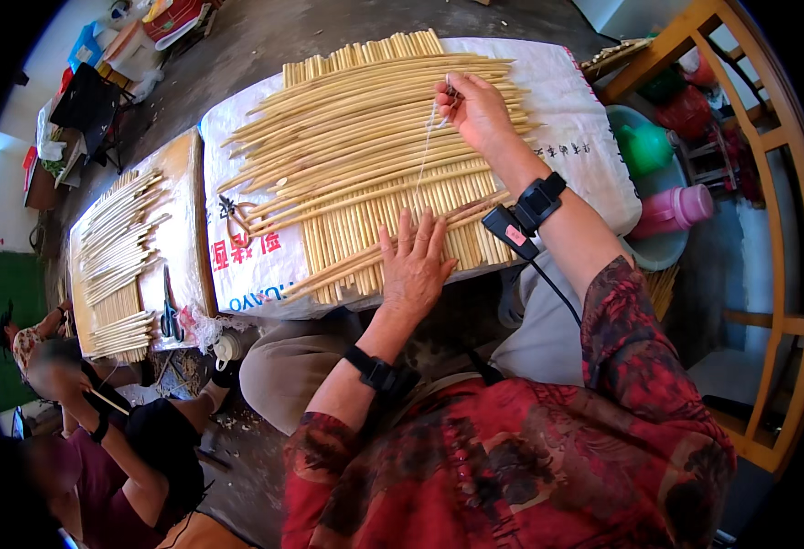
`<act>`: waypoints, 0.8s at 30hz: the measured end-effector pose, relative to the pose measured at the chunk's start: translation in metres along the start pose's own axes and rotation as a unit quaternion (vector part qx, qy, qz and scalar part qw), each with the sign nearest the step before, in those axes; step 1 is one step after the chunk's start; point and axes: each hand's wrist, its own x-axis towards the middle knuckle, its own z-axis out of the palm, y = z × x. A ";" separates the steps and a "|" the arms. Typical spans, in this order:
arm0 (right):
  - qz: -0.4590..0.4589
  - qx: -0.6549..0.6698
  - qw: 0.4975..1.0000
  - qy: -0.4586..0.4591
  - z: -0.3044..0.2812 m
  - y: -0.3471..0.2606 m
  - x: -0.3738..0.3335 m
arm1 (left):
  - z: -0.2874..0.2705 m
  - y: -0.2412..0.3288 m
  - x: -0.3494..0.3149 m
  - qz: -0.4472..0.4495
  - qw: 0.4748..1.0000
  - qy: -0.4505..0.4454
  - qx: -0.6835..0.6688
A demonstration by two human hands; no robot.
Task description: The person weaves wooden sticks together using white string to assemble a mat, picking up individual sticks and threading the string around them in a repeating pattern.
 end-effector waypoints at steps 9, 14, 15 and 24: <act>-0.032 -0.022 0.999 -0.002 0.001 -0.009 0.000 | 0.001 -0.010 -0.007 0.046 0.998 -0.006 -0.045; -0.033 0.000 0.999 -0.007 -0.004 -0.006 -0.001 | 0.000 -0.014 -0.007 0.076 0.995 -0.029 -0.053; -0.029 -0.003 1.000 -0.009 -0.004 -0.006 -0.002 | 0.001 -0.013 -0.009 0.074 0.996 -0.033 -0.050; -0.014 -0.021 1.000 0.011 -0.014 -0.023 -0.031 | -0.004 -0.011 -0.017 0.099 0.993 -0.054 -0.024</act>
